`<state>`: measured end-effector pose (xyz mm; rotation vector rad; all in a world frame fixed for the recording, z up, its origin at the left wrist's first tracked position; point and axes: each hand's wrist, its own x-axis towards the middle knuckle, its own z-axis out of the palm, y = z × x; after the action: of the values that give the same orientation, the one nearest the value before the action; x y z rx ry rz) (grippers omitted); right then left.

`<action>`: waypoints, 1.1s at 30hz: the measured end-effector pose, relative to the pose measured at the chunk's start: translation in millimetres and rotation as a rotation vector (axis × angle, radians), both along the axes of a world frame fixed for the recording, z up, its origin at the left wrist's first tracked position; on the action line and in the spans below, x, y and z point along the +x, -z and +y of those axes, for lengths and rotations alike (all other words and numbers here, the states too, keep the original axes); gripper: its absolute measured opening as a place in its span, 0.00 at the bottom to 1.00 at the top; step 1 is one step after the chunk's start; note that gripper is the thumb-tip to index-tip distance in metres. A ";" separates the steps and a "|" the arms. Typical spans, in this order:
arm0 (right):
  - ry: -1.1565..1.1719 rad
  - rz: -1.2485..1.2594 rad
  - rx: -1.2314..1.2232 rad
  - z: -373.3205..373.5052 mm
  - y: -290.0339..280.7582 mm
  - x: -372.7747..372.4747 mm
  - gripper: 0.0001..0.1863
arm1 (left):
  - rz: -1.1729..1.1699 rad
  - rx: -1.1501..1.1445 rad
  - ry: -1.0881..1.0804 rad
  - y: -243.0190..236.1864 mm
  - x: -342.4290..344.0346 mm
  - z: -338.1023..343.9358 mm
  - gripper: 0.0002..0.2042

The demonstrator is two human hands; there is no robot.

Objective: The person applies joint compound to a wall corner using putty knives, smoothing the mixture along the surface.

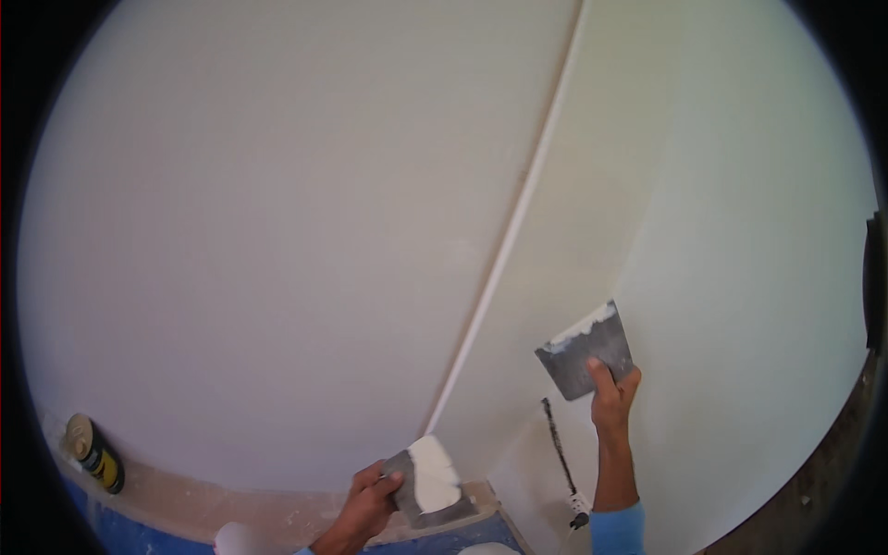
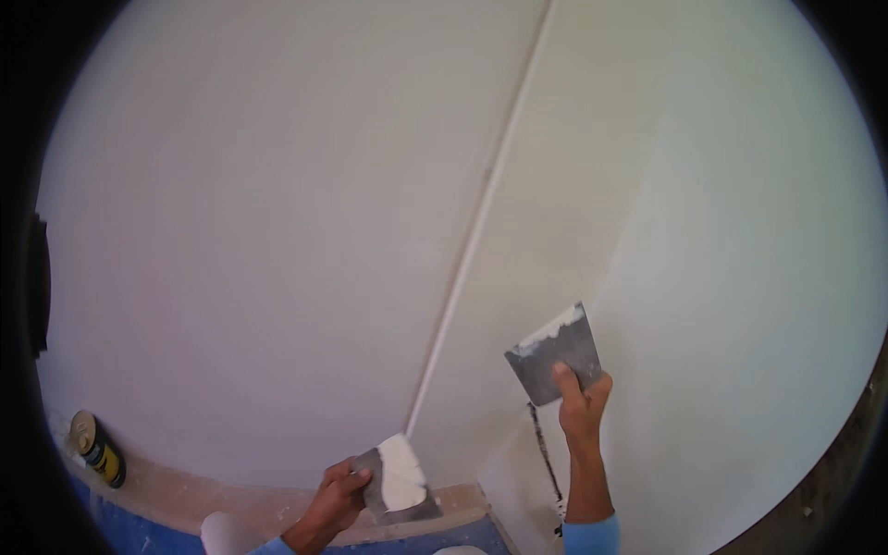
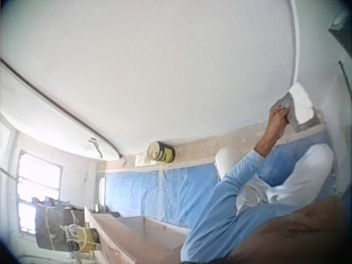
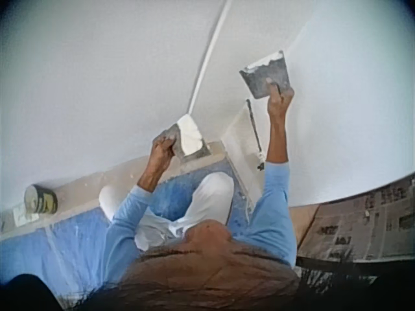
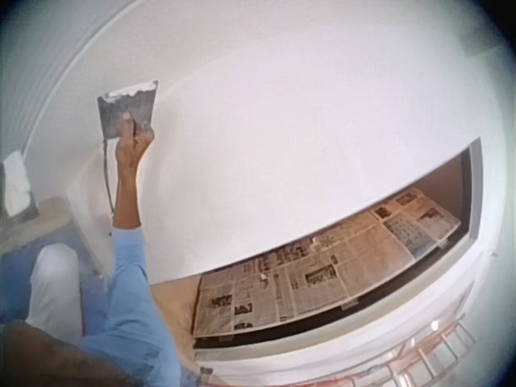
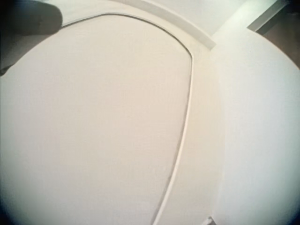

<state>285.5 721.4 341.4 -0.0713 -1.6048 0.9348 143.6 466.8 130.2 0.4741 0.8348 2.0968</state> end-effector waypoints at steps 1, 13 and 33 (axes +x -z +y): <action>-0.067 -0.025 -0.023 -12.0 5.0 7.8 0.05 | -0.018 0.019 -0.018 -9.9 5.9 -2.3 0.16; -0.328 -0.238 -0.101 -120.4 -84.9 53.0 0.07 | -0.394 0.237 0.053 -171.7 33.0 -24.4 0.17; -0.574 -0.088 -0.969 -104.5 39.2 32.7 0.20 | 0.074 0.185 -0.334 -164.2 38.2 -17.0 0.21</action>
<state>318.2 617.0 302.2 -0.3338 -1.1191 2.1196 181.9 449.8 294.4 0.5428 0.8095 2.4925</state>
